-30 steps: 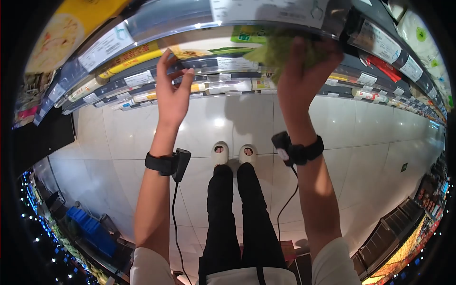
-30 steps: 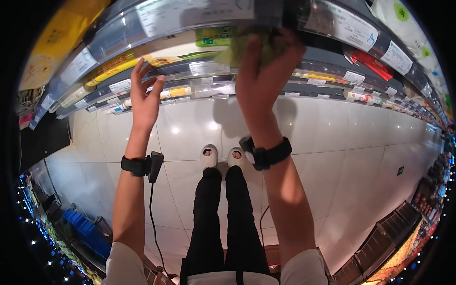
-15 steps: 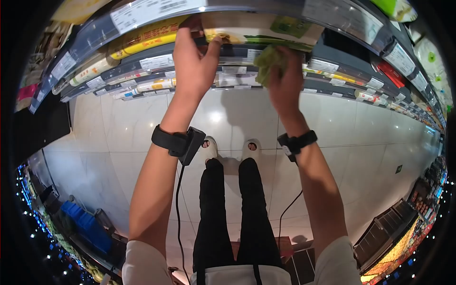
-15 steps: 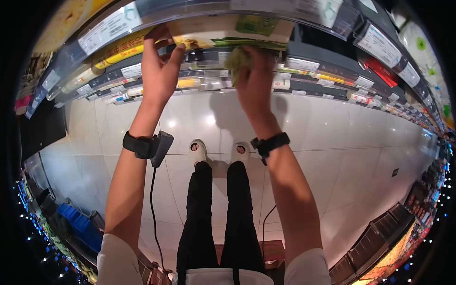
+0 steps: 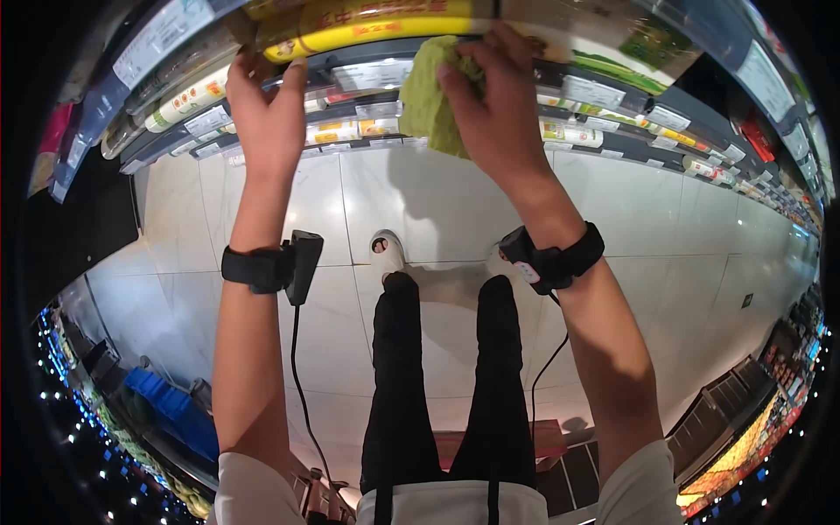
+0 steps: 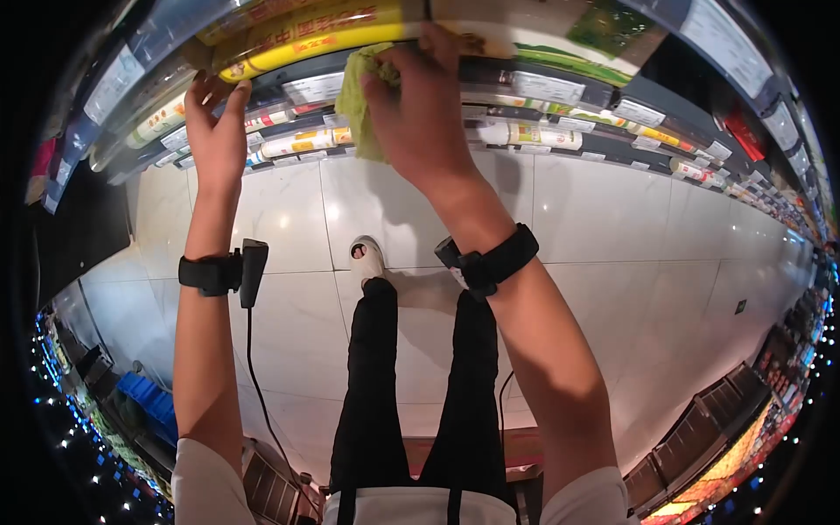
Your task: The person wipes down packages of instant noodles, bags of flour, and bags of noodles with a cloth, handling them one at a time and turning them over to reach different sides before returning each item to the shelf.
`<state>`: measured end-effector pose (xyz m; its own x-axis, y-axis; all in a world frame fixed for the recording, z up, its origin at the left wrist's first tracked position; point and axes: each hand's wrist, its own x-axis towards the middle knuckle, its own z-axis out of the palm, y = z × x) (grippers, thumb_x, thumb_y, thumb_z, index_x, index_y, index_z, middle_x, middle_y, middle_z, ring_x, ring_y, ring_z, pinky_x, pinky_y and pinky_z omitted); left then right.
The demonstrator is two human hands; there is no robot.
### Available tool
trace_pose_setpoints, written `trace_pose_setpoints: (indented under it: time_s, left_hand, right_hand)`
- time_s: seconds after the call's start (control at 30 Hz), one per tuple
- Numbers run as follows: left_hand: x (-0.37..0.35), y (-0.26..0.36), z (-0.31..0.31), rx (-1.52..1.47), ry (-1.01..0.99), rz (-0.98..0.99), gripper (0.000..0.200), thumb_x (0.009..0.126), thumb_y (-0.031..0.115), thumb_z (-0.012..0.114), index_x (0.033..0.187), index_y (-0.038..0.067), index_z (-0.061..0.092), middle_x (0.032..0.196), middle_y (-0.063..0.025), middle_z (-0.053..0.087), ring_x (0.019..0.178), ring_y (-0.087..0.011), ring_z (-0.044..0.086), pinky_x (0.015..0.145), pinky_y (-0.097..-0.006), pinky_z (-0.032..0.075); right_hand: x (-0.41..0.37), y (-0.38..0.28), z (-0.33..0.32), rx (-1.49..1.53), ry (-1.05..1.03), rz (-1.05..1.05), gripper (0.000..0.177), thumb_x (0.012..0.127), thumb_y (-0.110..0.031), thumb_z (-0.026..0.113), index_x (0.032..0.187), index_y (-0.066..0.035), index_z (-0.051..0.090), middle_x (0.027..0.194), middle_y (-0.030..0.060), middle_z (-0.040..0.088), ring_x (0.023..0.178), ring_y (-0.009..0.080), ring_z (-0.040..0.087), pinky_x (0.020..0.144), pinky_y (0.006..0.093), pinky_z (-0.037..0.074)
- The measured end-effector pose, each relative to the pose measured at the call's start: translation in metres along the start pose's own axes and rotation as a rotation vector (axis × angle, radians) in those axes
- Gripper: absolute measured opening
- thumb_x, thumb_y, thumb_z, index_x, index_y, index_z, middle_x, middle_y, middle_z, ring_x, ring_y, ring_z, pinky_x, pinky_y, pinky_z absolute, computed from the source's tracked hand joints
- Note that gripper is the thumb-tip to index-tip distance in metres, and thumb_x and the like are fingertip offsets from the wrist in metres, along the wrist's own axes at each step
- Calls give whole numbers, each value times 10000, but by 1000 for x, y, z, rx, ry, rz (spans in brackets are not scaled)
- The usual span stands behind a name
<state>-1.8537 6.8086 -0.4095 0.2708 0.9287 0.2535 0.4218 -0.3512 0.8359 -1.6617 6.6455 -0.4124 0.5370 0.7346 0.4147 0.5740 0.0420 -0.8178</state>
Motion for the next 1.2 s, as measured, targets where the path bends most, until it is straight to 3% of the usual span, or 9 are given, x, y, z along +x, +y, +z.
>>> trace_pose_setpoints:
  time_s: [0.37,0.47,0.6,0.67,0.77,0.87,0.97,1.07,1.2]
  left_hand:
    - [3,30,3,-39,-148,51,583,914,125,787,1370,-91,496,1268,-190,599,1066,-227,654,860,-358,549]
    - [10,29,5,-155,-190,-10,625,924,133,786,1412,-101,474,1197,-168,677,1039,-201,671,904,-352,546]
    - [11,45,-2,-250,-130,-169,418,891,113,781,1163,-110,555,1178,-289,586,882,-325,632,813,-414,541]
    - [16,36,-1,-196,-93,-115,716,921,146,790,1483,-118,434,1278,-213,663,1037,-195,665,941,-323,532]
    - [18,44,-5,-279,-300,-125,662,924,143,786,1454,-106,478,1264,-233,651,986,-201,689,908,-342,554]
    - [5,38,3,-10,-78,114,441,897,142,781,1216,-89,583,1103,-287,637,910,-297,646,854,-402,551]
    - [6,46,-1,-33,-117,-48,457,902,156,782,1274,-42,605,957,-246,689,1018,-314,626,969,-425,516]
    - [9,38,6,202,-115,120,444,911,137,801,1305,15,636,1276,-211,555,902,-202,731,833,-313,562]
    - [8,39,2,141,-162,72,434,908,165,811,1287,32,646,1276,-214,555,870,-192,731,839,-313,555]
  right_hand:
    - [10,-36,59,-208,167,222,294,1017,-132,608,1243,55,622,1202,300,650,1487,499,274,1154,562,324]
    - [10,-36,63,-232,200,224,264,1020,-130,603,1214,48,626,1231,309,630,1468,516,294,1141,575,334]
    - [14,-27,63,-259,112,379,346,1019,-236,613,1246,23,650,1408,259,554,1453,415,385,1136,455,375]
    - [11,-22,66,-134,263,348,306,1017,-194,597,1226,24,646,1313,220,619,1365,397,447,1093,460,395]
    - [4,-19,68,-223,271,168,279,1016,-158,581,1224,20,639,1273,227,597,1277,377,481,1063,457,404]
    - [7,-21,75,-238,273,142,234,1002,-55,576,1218,33,588,1371,319,462,1289,424,452,1051,486,406]
    - [7,-16,73,-149,288,228,235,996,-37,568,1222,23,593,1422,298,369,1191,356,467,1000,462,421]
    - [-3,-18,65,-131,275,272,238,987,-24,569,1221,11,599,1433,279,341,1088,328,475,966,444,427]
    - [-13,-15,69,-195,264,136,215,988,-21,573,1199,12,599,1439,266,320,1007,311,487,942,435,434]
